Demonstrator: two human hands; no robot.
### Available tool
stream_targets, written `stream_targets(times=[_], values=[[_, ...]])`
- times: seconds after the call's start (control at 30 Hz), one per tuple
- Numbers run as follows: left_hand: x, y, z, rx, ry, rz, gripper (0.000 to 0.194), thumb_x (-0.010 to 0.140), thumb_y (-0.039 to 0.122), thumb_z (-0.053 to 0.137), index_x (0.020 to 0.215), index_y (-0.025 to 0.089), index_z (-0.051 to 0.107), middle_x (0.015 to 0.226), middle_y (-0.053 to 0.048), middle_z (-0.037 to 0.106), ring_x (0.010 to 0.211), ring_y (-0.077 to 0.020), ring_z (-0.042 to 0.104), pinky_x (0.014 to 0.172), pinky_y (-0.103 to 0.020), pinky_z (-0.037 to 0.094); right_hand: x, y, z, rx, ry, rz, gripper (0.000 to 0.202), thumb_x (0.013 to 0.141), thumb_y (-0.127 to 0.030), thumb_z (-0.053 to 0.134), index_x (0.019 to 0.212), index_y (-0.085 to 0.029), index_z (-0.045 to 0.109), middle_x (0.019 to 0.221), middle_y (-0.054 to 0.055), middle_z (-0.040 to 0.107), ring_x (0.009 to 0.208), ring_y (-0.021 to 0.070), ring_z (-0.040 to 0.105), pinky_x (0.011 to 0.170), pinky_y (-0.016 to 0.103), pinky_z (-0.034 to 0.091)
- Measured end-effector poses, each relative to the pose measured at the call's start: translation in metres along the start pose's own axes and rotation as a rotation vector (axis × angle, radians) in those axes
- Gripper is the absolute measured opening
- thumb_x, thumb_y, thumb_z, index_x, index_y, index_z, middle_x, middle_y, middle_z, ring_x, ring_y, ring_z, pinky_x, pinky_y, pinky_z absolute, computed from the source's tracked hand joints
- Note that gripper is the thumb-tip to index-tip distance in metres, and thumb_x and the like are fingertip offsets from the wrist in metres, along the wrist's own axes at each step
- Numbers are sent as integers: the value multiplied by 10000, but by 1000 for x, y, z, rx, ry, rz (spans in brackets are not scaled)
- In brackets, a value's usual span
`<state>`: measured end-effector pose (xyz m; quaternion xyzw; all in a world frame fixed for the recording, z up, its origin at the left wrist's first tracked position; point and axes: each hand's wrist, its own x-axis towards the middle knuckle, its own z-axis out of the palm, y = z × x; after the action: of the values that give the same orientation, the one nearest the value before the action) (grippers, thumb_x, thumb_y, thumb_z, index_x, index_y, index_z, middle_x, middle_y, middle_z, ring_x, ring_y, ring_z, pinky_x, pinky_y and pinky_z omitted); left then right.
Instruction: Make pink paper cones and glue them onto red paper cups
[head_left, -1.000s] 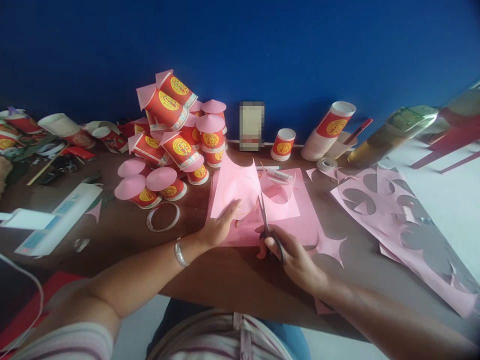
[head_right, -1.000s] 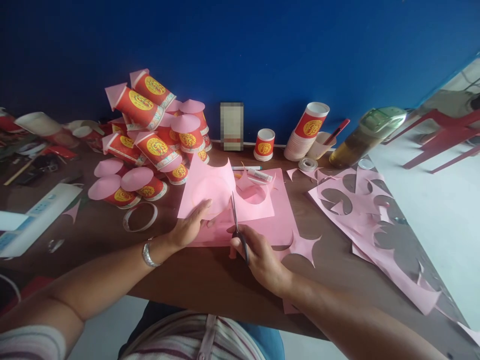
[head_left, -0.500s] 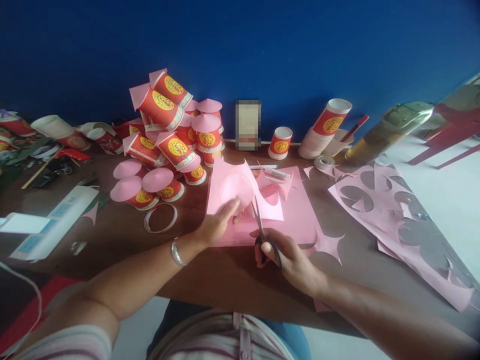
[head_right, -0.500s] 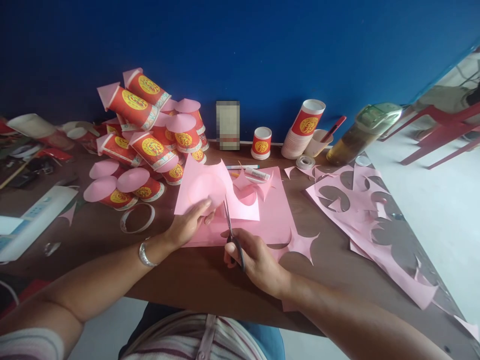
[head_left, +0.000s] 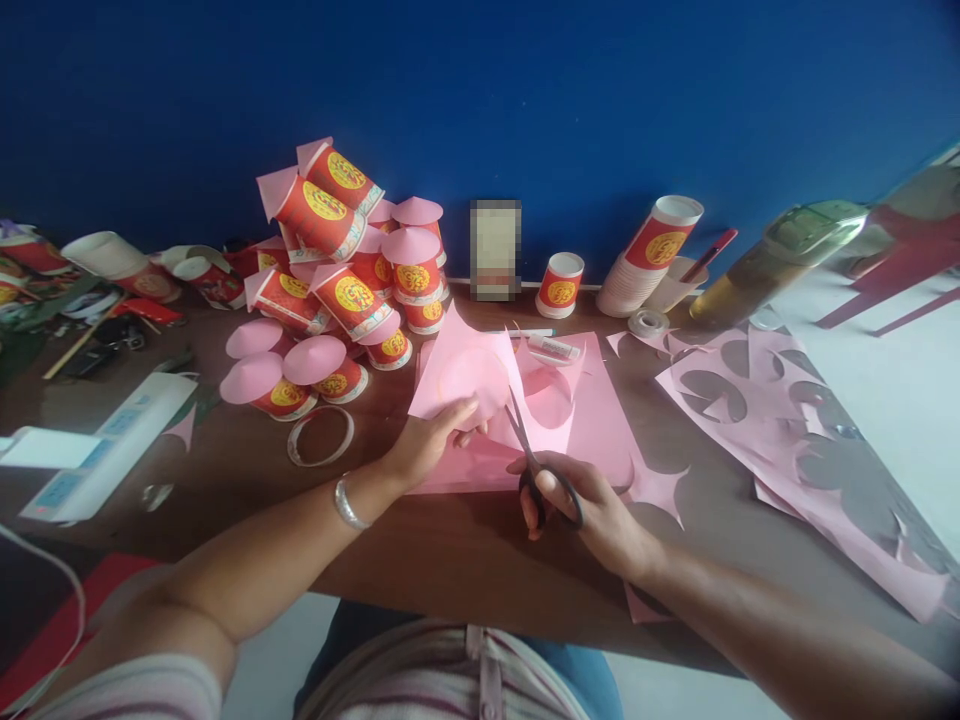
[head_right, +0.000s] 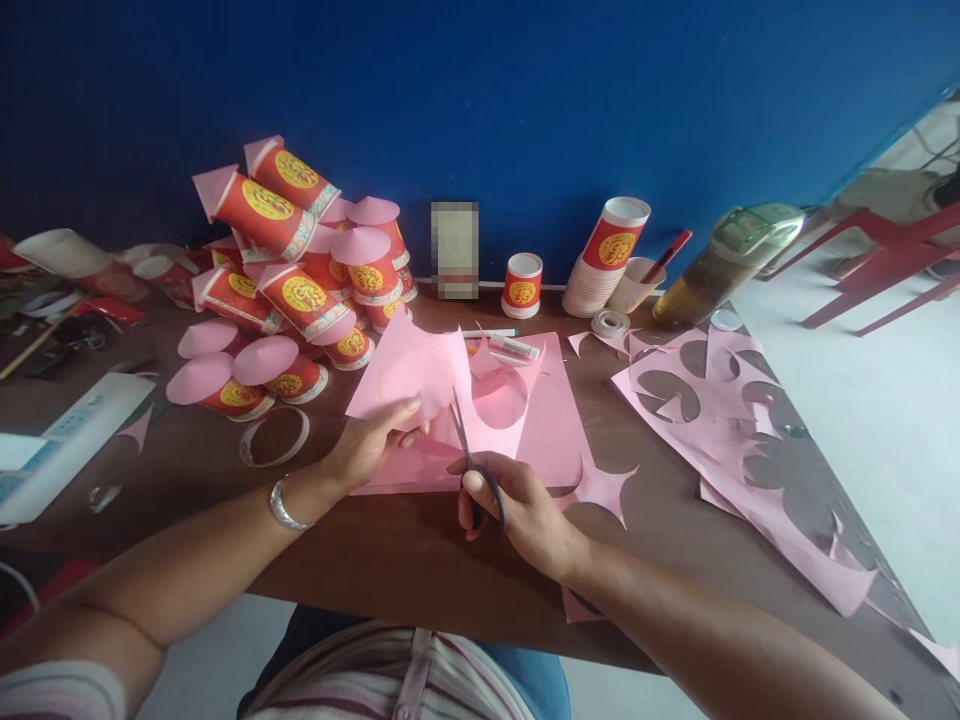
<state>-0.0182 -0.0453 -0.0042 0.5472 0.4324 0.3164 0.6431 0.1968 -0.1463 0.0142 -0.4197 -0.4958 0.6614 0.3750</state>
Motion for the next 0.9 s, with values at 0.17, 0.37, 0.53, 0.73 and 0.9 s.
stream_targets(times=[0.17,0.37,0.53,0.73,0.9], values=[[-3,-1,5,-80,-54,-32,394,932,488,591,748,153,687,701,-15,586,672,-126,478,623,-260,385,2,3,0,8,60,-19,521,961,-664,530,1106,-165,569,789,11,622,651,137,627,648,300,541],[-9,1,12,-61,-108,-106,420,907,522,603,758,142,700,748,-30,634,671,-122,498,653,-273,418,5,5,4,-85,99,-96,497,968,-686,491,950,-193,557,841,20,605,717,136,616,693,297,556],[-14,5,15,15,-148,-139,449,898,563,604,779,142,706,716,-20,620,674,-131,528,709,-292,463,6,5,4,-141,151,-89,538,935,-735,496,932,-201,560,829,22,615,713,146,620,685,297,562],[-17,15,17,121,-143,-184,510,829,652,621,759,152,698,753,-36,653,730,-161,564,782,-319,514,6,5,4,-164,171,-94,533,937,-737,489,924,-208,551,823,28,636,706,153,624,679,289,556],[-17,14,18,172,-175,-131,542,846,685,571,683,173,640,645,-11,574,708,-170,587,798,-318,537,5,7,4,-183,184,-111,490,959,-702,488,955,-214,536,827,20,629,712,154,634,683,286,554]])
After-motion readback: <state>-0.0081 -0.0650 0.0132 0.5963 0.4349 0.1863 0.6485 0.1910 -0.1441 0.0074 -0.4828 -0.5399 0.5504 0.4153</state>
